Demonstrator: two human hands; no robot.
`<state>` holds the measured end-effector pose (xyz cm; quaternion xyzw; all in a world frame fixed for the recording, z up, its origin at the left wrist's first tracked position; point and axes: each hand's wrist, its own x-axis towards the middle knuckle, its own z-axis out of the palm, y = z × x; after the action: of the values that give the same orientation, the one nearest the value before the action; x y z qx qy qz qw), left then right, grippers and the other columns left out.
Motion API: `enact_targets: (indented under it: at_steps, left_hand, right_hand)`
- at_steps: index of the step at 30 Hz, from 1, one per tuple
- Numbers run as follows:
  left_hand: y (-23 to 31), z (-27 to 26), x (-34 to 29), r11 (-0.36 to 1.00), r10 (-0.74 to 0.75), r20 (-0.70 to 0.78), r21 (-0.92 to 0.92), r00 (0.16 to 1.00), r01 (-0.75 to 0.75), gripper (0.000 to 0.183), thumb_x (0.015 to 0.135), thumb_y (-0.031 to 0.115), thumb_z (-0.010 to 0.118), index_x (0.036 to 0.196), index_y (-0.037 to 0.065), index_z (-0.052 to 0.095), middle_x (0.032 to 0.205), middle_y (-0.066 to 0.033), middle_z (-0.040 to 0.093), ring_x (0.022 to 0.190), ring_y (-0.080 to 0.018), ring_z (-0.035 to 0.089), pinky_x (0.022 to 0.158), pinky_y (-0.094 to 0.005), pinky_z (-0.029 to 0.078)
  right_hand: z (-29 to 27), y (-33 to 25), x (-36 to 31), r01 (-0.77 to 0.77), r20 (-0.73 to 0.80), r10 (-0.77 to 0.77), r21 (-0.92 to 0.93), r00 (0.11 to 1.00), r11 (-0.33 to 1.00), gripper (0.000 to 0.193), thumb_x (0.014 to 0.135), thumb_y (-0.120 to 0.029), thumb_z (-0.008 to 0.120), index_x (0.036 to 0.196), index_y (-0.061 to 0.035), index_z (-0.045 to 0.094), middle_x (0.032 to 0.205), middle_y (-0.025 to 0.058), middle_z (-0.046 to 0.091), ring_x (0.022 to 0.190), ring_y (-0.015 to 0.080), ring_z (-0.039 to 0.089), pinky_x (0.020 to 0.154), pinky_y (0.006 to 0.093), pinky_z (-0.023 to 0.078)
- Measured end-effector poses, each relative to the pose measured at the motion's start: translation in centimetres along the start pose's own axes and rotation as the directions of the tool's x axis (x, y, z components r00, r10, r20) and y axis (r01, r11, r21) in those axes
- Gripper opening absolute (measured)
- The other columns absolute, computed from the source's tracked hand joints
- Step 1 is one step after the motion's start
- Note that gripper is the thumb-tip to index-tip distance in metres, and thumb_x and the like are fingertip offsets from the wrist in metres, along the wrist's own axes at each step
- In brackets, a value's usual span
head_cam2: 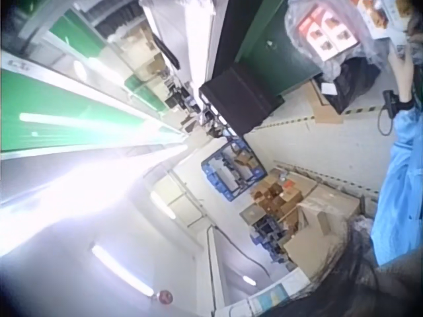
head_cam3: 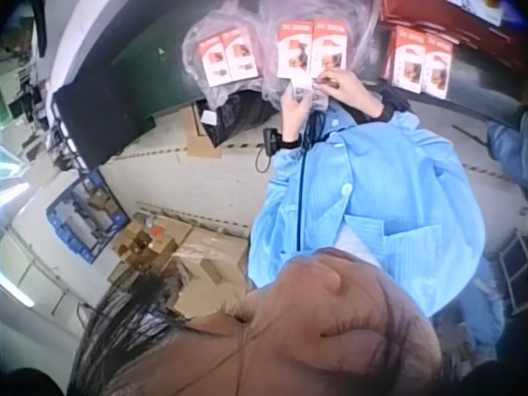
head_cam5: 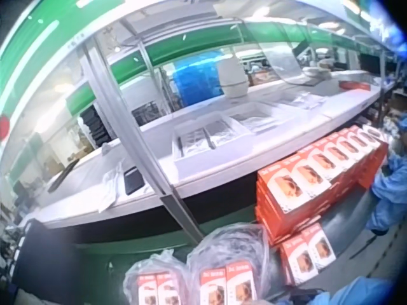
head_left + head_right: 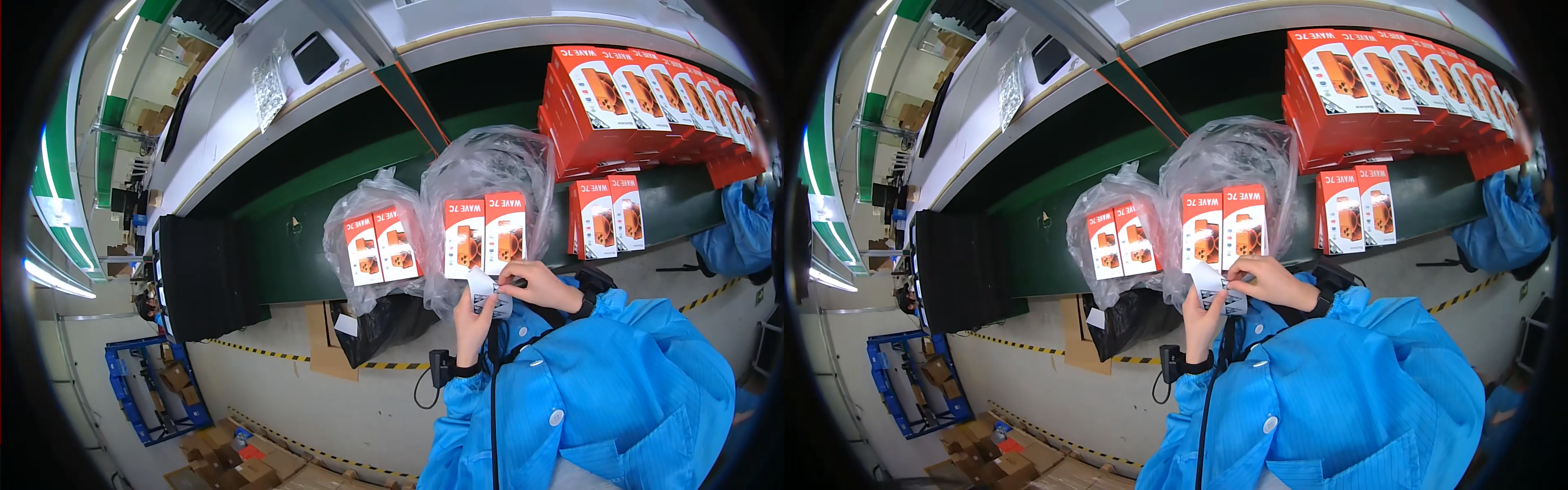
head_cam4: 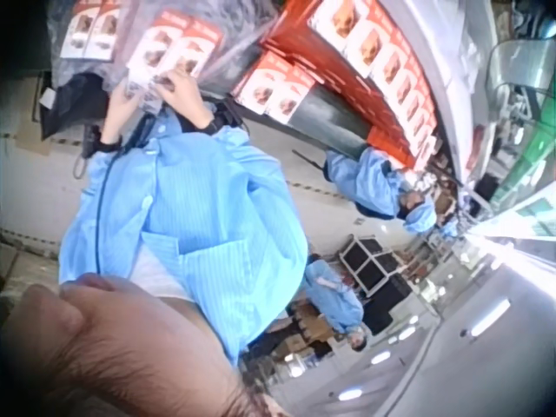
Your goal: Applying stickers and labels to smartphone product boxes on a factory assembly line.
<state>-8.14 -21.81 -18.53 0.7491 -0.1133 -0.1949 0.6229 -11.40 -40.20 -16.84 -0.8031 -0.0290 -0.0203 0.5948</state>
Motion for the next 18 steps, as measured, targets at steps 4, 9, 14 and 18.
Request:
enact_targets:
  at_steps: [4,9,14,18]
  left_hand:
    - [1.2,-0.5,0.7,0.998,0.017,-0.012,0.063,1.000,-0.016,0.026,0.090,0.012,0.059,0.110,-0.003,0.052,0.089,-0.0119,0.064,0.079,-0.0152,0.060,0.070,-0.0299,0.048]
    - [-0.6,-0.8,1.6,0.976,-0.028,-0.120,0.211,0.992,0.053,0.027,0.090,0.009,0.049,0.114,-0.004,0.048,0.090,-0.0275,0.060,0.083,-0.0423,0.060,0.072,-0.0411,0.046]
    - [-2.4,-2.8,1.9,0.945,0.014,-0.315,0.313,0.949,0.090,0.029,0.089,0.007,0.051,0.115,-0.005,0.049,0.092,-0.0256,0.060,0.085,-0.0384,0.061,0.073,-0.0399,0.047]
    - [-2.4,-3.8,1.2,0.966,-0.033,-0.362,0.229,0.932,0.123,0.032,0.089,0.008,0.052,0.118,-0.006,0.048,0.098,-0.0235,0.061,0.089,-0.0338,0.062,0.077,-0.0374,0.047]
  right_hand:
    - [1.6,0.9,1.2,-0.172,-0.027,0.175,0.096,0.984,0.980,0.014,0.078,-0.009,0.069,0.084,0.0015,0.063,0.077,0.0114,0.065,0.075,0.0193,0.065,0.067,0.0300,0.051]
    - [3.8,3.2,2.7,-0.177,-0.067,0.184,0.099,0.981,0.979,0.013,0.077,-0.010,0.069,0.079,0.0024,0.064,0.075,0.0104,0.066,0.069,0.0167,0.065,0.063,0.0278,0.051]
    - [3.8,8.4,3.3,-0.302,-0.088,0.308,0.078,0.947,0.950,0.016,0.076,-0.013,0.069,0.079,0.0024,0.067,0.069,0.0103,0.067,0.061,0.0174,0.065,0.059,0.0284,0.051]
    - [4.1,10.1,3.1,-0.335,-0.103,0.326,-0.082,0.940,0.939,0.019,0.075,-0.015,0.067,0.077,0.0031,0.067,0.067,0.0128,0.066,0.060,0.0184,0.065,0.058,0.0288,0.051]
